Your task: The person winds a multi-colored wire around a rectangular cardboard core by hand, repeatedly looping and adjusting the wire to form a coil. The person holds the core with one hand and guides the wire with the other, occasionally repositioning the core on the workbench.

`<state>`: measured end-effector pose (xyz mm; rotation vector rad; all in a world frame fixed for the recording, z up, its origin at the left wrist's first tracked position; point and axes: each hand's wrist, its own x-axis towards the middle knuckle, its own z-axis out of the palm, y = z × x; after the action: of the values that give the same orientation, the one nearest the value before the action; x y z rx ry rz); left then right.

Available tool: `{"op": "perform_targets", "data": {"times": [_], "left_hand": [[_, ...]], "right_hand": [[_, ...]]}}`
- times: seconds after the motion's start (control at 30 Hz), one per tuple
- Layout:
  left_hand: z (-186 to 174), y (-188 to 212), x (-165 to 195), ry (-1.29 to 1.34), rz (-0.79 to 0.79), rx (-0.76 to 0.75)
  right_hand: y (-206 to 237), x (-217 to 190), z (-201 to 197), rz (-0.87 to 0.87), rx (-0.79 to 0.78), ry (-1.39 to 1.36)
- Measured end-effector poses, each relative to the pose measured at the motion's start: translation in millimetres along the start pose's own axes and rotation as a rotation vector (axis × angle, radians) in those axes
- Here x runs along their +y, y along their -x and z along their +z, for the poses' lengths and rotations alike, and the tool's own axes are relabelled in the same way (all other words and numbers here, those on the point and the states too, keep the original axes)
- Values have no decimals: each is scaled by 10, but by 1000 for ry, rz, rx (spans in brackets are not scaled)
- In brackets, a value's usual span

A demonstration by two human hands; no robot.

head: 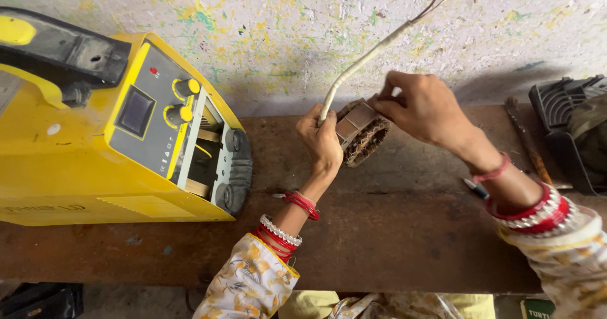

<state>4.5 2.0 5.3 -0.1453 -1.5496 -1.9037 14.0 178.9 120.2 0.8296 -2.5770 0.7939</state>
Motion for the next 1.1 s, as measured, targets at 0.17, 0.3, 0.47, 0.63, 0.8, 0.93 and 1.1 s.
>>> {"op": "perform_targets", "data": {"times": [0.17, 0.3, 0.47, 0.63, 0.8, 0.93, 1.1], "left_hand": [[-1, -1, -33, 7, -38, -4], [0, 34, -6, -4, -55, -17], [15, 49, 33, -32, -14, -85], [-10, -24, 11, 41, -69, -22], [-29, 26, 21, 16, -24, -28], [-28, 36, 30, 15, -42, -4], [-45, 80, 22, -13, -15, -3]], "right_hand": [[-33, 8, 96, 168, 66, 85], [-74, 40, 104, 113, 41, 94], [-111, 65, -22, 61, -18, 122], [-145, -38, 98, 207, 38, 110], [-30, -39, 145, 161, 155, 69], [25, 15, 130, 75, 150, 8], [16, 92, 146, 135, 210, 12]]}}
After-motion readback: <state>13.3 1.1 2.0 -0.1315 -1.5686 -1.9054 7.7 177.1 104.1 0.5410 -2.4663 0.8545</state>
